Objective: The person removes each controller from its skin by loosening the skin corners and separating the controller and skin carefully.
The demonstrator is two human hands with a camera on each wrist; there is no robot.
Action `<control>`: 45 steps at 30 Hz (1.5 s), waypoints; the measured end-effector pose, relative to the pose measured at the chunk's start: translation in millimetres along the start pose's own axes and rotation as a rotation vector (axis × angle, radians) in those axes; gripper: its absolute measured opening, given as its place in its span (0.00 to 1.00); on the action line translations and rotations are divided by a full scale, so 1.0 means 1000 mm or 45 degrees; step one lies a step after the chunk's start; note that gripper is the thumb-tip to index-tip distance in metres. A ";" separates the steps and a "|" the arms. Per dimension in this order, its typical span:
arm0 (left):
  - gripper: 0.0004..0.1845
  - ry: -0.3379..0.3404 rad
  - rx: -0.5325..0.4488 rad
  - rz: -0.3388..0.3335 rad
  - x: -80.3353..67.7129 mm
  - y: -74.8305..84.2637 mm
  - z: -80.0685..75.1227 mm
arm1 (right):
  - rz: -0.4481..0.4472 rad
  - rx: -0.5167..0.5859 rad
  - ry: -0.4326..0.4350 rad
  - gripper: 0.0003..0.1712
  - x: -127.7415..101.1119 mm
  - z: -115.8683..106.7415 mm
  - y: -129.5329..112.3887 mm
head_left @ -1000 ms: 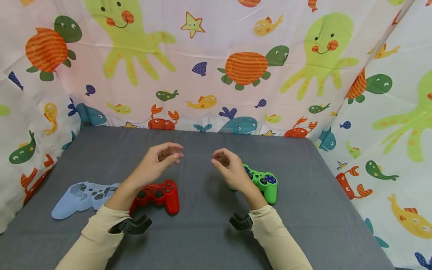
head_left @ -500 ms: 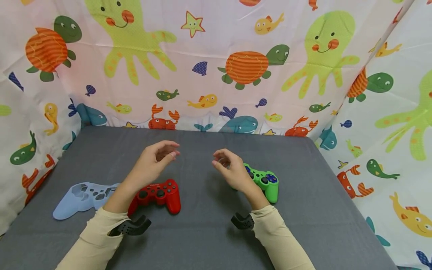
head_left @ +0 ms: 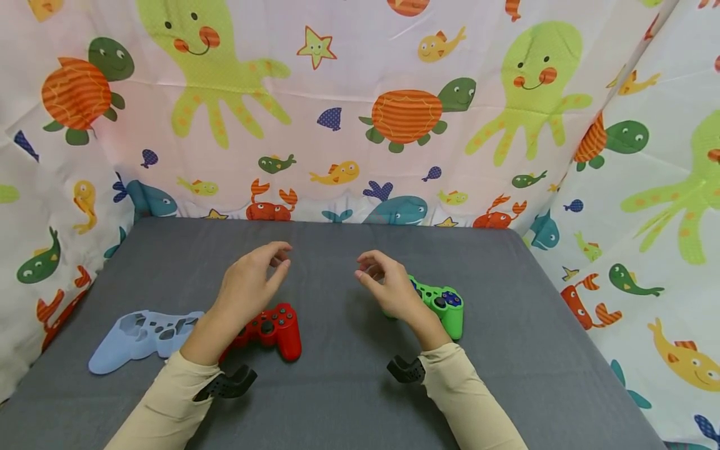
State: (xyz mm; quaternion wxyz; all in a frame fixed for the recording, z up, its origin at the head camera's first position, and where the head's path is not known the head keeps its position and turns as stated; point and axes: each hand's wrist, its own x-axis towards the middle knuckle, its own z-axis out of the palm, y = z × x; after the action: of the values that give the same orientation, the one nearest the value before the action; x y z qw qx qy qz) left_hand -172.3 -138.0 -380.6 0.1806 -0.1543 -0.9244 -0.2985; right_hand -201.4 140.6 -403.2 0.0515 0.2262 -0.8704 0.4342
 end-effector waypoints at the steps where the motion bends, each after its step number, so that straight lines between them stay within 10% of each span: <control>1: 0.15 0.016 0.031 0.016 0.000 0.000 0.001 | 0.002 -0.015 0.000 0.13 0.000 -0.001 0.000; 20: 0.19 0.163 0.329 0.129 -0.002 -0.010 0.010 | -0.042 -0.524 0.118 0.22 0.000 -0.003 0.009; 45: 0.40 0.014 0.353 0.122 -0.003 0.001 0.016 | -0.016 -0.588 0.157 0.31 0.001 -0.024 0.008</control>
State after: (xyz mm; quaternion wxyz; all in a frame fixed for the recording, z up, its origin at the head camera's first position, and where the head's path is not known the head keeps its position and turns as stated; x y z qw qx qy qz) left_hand -173.1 -128.0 -393.0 0.2193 -0.1701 -0.9474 -0.1597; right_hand -208.3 163.0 -394.6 0.1577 0.1867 -0.9405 0.2361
